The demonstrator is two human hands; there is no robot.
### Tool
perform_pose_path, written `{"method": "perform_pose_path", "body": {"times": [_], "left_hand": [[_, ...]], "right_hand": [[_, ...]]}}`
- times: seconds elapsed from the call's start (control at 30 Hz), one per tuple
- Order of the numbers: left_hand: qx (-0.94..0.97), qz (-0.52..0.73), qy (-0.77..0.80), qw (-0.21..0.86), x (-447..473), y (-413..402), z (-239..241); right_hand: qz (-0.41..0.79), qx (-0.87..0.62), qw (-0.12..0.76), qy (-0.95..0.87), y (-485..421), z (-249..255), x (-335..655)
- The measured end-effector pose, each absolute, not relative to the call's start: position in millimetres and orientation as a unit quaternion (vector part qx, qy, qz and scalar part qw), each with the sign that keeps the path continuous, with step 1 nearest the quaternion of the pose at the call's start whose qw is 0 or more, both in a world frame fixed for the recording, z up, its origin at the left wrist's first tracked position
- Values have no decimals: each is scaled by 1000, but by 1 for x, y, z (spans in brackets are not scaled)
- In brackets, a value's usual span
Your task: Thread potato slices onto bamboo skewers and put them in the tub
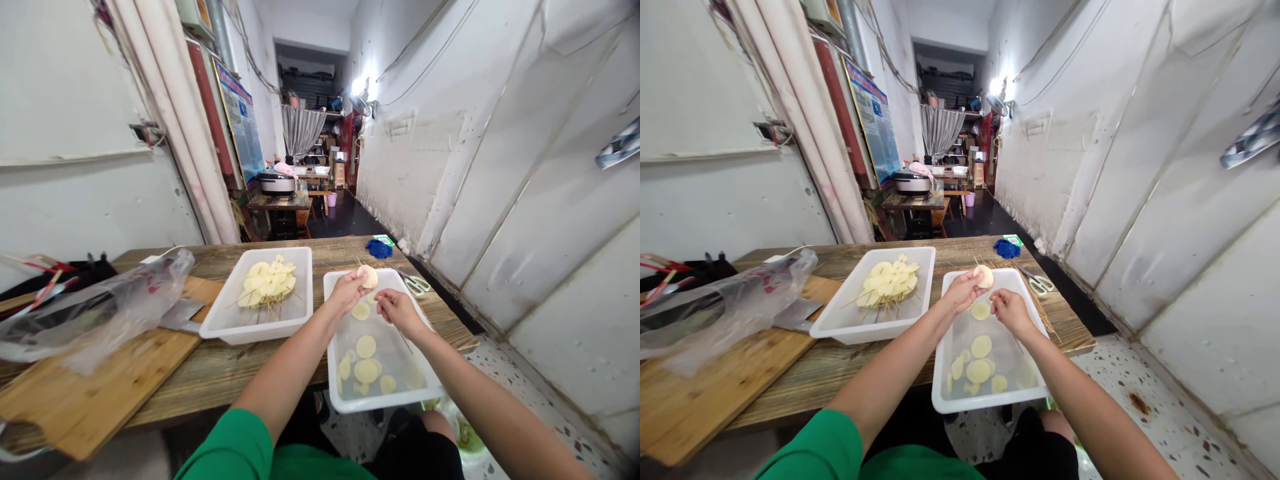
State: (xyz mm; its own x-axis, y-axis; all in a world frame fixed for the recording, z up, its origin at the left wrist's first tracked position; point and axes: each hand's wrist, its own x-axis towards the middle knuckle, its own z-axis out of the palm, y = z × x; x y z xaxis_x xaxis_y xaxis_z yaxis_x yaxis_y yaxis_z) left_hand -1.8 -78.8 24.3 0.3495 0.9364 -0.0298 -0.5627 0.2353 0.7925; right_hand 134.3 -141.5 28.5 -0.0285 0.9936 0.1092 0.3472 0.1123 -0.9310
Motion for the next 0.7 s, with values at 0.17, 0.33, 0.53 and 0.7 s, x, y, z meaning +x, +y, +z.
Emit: {"method": "perform_pose_path", "body": {"times": [0.17, 0.33, 0.53, 0.7], "left_hand": [[353, 496, 255, 751, -3, -81, 29], [349, 552, 324, 684, -2, -74, 23], [599, 421, 530, 429, 7, -73, -10], [596, 384, 577, 405, 13, -68, -25]], "right_hand": [[401, -553, 447, -578, -142, 35, 133], [300, -570, 469, -604, -134, 34, 144], [306, -590, 571, -482, -128, 36, 156], [316, -589, 569, -480, -130, 37, 160]]}}
